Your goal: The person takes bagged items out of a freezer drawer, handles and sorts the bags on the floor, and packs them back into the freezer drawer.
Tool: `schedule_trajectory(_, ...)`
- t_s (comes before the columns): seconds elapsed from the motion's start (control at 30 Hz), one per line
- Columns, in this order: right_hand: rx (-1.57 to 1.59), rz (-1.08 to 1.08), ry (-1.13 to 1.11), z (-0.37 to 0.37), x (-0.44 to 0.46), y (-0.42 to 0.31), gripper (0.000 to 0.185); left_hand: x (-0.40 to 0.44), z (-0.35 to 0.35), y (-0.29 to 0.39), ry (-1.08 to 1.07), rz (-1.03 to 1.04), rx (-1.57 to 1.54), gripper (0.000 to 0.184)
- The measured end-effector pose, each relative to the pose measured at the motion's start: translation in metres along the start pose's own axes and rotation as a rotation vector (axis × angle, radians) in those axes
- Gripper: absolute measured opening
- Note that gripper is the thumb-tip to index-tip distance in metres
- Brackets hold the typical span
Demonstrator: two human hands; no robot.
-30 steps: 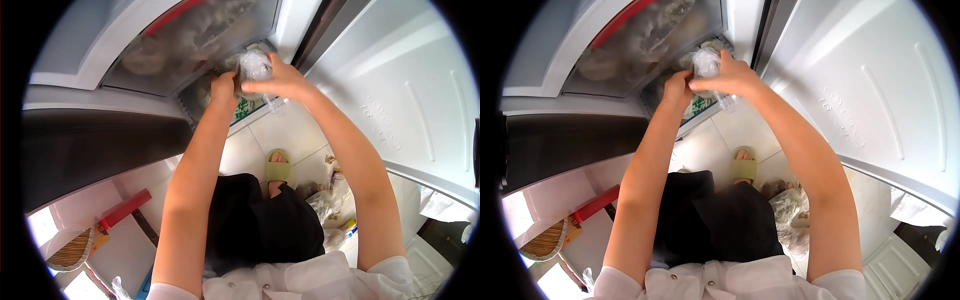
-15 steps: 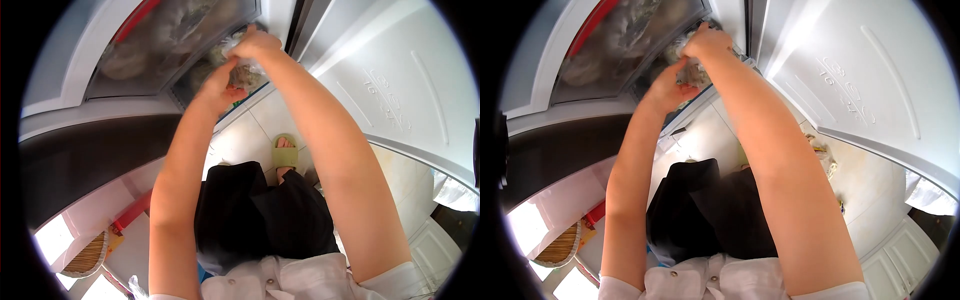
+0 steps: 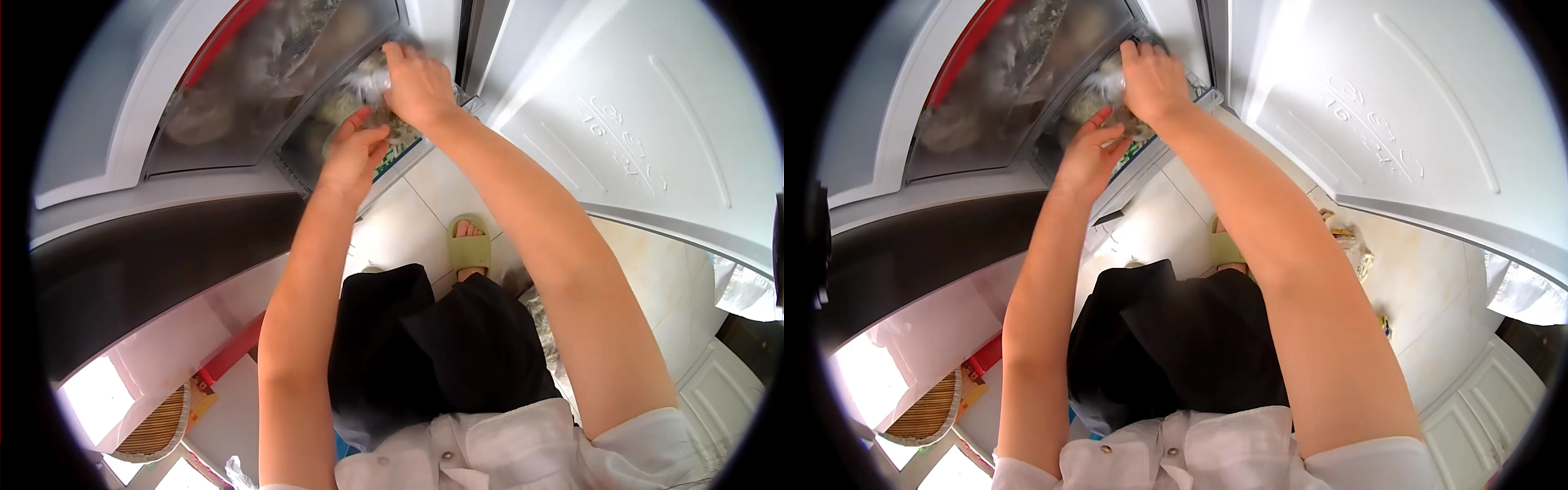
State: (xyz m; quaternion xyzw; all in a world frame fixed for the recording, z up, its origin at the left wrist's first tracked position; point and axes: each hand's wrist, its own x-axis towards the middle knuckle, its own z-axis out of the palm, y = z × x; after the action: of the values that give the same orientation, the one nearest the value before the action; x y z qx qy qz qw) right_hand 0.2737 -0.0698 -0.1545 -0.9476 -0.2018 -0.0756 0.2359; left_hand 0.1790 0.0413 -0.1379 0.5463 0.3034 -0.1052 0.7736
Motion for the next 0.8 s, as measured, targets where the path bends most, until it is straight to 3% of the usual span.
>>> schedule_trajectory(0.03,0.003,0.008,0.072,0.001,-0.002,-0.001,0.066,-0.001,-0.008,0.004,0.018,-0.042,0.052,0.053)
schedule_trajectory(0.1,0.007,0.023,0.214,-0.004,-0.008,-0.006,0.070,0.004,-0.026,0.002,0.181,0.086,0.197,0.064)
schedule_trajectory(0.13,-0.025,0.061,0.173,-0.016,-0.016,-0.008,0.075,0.006,-0.031,0.002,0.261,0.145,0.301,0.068)
schedule_trajectory(0.17,-0.080,0.070,-0.010,-0.031,-0.020,-0.004,0.074,0.008,-0.035,0.002,0.343,0.204,0.403,0.071)
schedule_trajectory(0.23,-0.194,0.096,-0.375,-0.054,-0.025,0.007,0.073,0.009,-0.031,0.002,0.276,0.263,0.777,0.085)
schedule_trajectory(0.3,-0.246,0.032,-0.394,-0.044,-0.025,0.009,0.066,0.008,-0.016,0.003,0.179,0.263,1.280,0.091)
schedule_trajectory(0.33,-0.274,-0.001,-0.401,-0.039,-0.022,0.010,0.062,0.008,-0.006,-0.004,0.270,0.301,1.461,0.108)
schedule_trajectory(0.43,-0.044,0.088,-0.215,-0.031,-0.013,0.006,0.049,0.012,0.013,-0.005,0.308,0.426,1.367,0.120)
schedule_trajectory(0.47,-0.020,0.120,-0.208,-0.028,-0.010,0.004,0.045,0.015,0.014,0.003,0.253,0.374,1.401,0.118)
schedule_trajectory(0.6,-0.072,0.066,-0.166,-0.020,-0.009,0.007,0.046,0.020,0.007,-0.011,0.409,0.592,1.276,0.107)
schedule_trajectory(0.73,-0.086,-0.060,-0.208,-0.039,-0.008,0.030,0.047,0.027,-0.011,-0.010,0.410,0.819,1.291,0.096)
schedule_trajectory(0.77,-0.062,-0.096,-0.199,-0.037,-0.003,0.035,0.047,0.031,-0.010,-0.009,0.433,0.745,1.281,0.096)
schedule_trajectory(0.8,0.058,-0.274,0.191,-0.018,0.004,0.043,0.017,0.035,-0.006,-0.001,0.457,0.681,1.269,0.095)
